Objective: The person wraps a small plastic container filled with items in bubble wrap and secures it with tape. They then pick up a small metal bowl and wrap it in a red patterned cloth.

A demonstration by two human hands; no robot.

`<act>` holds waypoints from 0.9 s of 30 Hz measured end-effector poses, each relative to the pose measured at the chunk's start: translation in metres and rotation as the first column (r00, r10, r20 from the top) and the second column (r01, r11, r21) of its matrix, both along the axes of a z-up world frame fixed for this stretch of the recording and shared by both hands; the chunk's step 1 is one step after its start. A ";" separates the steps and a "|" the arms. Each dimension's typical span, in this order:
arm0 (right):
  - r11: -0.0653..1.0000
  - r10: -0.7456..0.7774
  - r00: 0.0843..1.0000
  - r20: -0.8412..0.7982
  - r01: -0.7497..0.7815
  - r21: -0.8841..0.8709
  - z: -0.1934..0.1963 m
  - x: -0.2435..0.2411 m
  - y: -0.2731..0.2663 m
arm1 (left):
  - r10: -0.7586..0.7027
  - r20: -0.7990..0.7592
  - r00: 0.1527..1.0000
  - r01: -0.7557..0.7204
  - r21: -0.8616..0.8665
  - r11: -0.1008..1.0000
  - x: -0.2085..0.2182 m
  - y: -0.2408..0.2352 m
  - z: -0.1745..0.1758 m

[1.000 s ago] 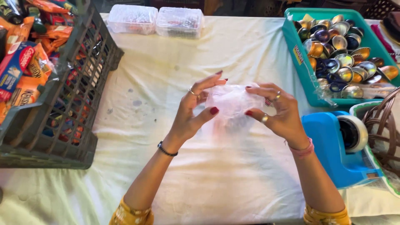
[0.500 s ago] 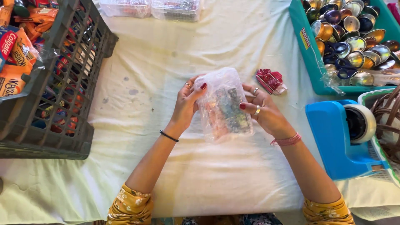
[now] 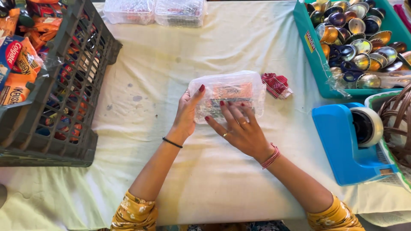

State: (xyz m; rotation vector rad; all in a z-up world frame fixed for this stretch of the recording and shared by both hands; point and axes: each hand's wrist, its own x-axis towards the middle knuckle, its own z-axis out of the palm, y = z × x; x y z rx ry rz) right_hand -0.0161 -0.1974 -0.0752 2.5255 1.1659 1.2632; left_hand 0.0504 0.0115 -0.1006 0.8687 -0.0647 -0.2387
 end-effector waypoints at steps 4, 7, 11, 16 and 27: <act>0.973 0.061 0.980 -0.192 -0.015 0.230 -0.005 0.007 -0.014 | 0.108 0.065 0.992 -0.114 0.096 0.989 0.008 0.004 -0.023; 0.813 0.180 0.905 -0.385 0.083 0.576 -0.002 0.026 -0.037 | 0.089 0.150 0.985 -0.105 0.103 0.989 0.009 0.000 -0.024; 0.445 0.585 0.654 -0.480 0.236 0.864 -0.024 0.046 -0.043 | 0.077 0.159 0.984 -0.095 0.114 0.989 0.002 -0.006 -0.024; -0.095 0.900 0.392 -0.190 0.603 0.792 -0.070 0.063 -0.047 | 0.017 0.125 0.992 -0.024 0.059 0.998 0.000 -0.004 -0.012; 0.024 0.768 0.599 -0.225 0.324 0.946 -0.032 0.036 -0.023 | 0.240 -0.008 0.971 -0.210 0.454 0.866 -0.002 -0.011 -0.022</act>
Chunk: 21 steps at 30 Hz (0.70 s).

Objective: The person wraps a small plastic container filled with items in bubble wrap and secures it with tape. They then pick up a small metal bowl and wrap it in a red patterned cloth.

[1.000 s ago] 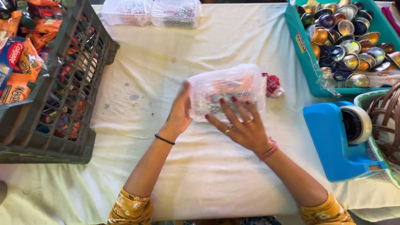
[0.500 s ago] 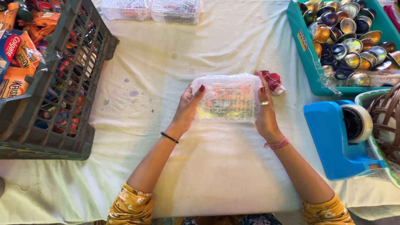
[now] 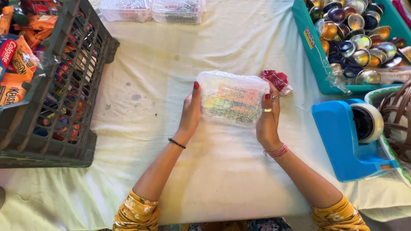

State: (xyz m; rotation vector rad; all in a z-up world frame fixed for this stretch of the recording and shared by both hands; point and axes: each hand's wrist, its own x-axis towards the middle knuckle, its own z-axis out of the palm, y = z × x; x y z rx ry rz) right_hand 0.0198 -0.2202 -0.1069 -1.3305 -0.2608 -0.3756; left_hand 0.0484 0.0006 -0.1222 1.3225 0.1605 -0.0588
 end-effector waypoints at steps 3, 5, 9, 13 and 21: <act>0.997 0.035 0.986 -0.163 -0.023 0.071 -0.037 0.037 -0.017 | -0.065 0.081 0.995 0.072 -0.077 0.994 0.005 0.001 0.006; 0.995 0.056 0.965 -0.254 -0.032 0.097 -0.046 0.059 -0.020 | -0.069 0.162 0.984 0.082 -0.077 0.994 0.018 0.004 0.000; 0.783 -0.083 0.990 0.114 0.136 -0.607 0.016 0.067 -0.005 | 0.028 0.071 0.997 -0.026 -0.029 0.999 0.056 0.019 -0.019; 0.421 0.215 0.900 0.379 0.265 -0.868 0.060 0.072 0.019 | 0.030 -0.022 0.999 -0.032 -0.123 0.992 0.066 0.034 0.013; 0.337 0.255 0.935 0.246 0.152 -0.929 0.010 0.156 -0.015 | 0.015 0.000 1.000 -0.015 -0.197 0.980 0.077 0.031 -0.040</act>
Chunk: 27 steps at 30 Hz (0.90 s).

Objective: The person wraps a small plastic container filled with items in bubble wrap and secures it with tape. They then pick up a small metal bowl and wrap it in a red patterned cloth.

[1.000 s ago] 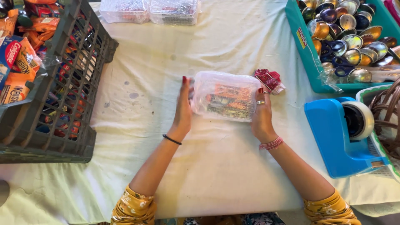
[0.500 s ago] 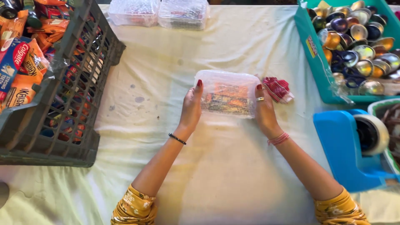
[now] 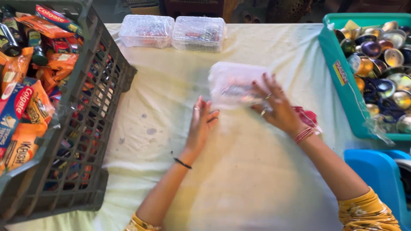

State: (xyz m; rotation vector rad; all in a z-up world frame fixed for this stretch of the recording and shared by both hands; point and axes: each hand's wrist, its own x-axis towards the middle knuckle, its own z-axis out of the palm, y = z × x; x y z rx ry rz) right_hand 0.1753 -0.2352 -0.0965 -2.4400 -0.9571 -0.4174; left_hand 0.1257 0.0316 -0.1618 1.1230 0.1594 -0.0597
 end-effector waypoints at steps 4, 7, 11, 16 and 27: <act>0.992 -0.125 0.982 0.142 0.118 0.051 -0.007 0.068 -0.024 | 0.055 0.206 0.977 -0.104 0.234 0.967 -0.020 -0.019 0.007; 0.986 -0.164 0.979 0.122 0.160 0.039 -0.022 0.129 -0.041 | -0.022 0.277 0.961 -0.094 0.400 0.912 -0.030 -0.015 0.026; 0.984 -0.179 0.981 0.077 0.177 0.032 -0.024 0.164 -0.030 | -0.054 0.260 0.964 -0.078 0.469 0.880 -0.032 -0.014 0.041; 0.970 -0.242 0.968 0.066 0.243 -0.006 -0.030 0.195 -0.017 | -0.064 0.173 0.983 -0.031 0.501 0.865 -0.034 -0.015 0.050; 0.955 -0.289 0.957 0.024 0.287 0.081 -0.030 0.215 0.003 | -0.080 0.173 0.982 -0.022 0.519 0.854 -0.037 -0.014 0.053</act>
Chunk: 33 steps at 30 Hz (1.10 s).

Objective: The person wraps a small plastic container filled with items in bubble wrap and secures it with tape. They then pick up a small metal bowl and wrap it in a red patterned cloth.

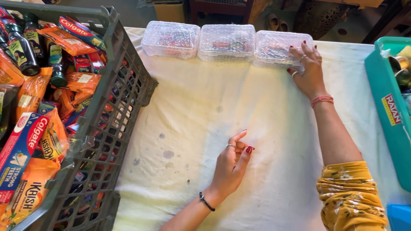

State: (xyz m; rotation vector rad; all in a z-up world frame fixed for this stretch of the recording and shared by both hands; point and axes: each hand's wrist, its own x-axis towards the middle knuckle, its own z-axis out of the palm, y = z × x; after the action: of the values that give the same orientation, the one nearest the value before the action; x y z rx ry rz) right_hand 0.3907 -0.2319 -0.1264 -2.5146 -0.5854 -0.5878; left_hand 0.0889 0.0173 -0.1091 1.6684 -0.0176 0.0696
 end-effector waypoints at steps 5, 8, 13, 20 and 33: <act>0.997 0.029 0.999 -0.020 -0.028 0.066 -0.008 0.011 -0.018 | -0.007 -0.004 1.000 0.007 -0.018 1.000 -0.001 0.003 0.004; 0.994 0.028 0.998 -0.054 -0.022 0.106 -0.004 0.013 -0.014 | -0.024 -0.005 1.000 0.024 -0.037 0.999 -0.001 0.004 0.004; 0.999 -0.001 0.999 -0.035 0.000 -0.035 -0.025 0.025 -0.011 | -0.018 0.027 0.999 0.019 -0.010 1.000 0.001 0.002 0.001; 0.974 -0.226 0.972 0.065 0.227 -0.007 -0.030 -0.018 0.007 | -0.023 0.073 0.997 0.021 0.024 0.999 0.001 0.001 -0.009; 0.926 -0.335 0.937 -0.105 0.306 -0.220 -0.020 -0.104 -0.017 | -0.069 0.138 0.988 0.072 -0.016 0.997 0.005 0.001 -0.029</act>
State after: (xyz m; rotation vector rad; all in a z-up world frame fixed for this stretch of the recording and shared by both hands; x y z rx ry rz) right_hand 0.2864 -0.2492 -0.1461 -2.8425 -0.1852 -0.4785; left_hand 0.0941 0.0185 -0.1386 1.6378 -0.1790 0.1306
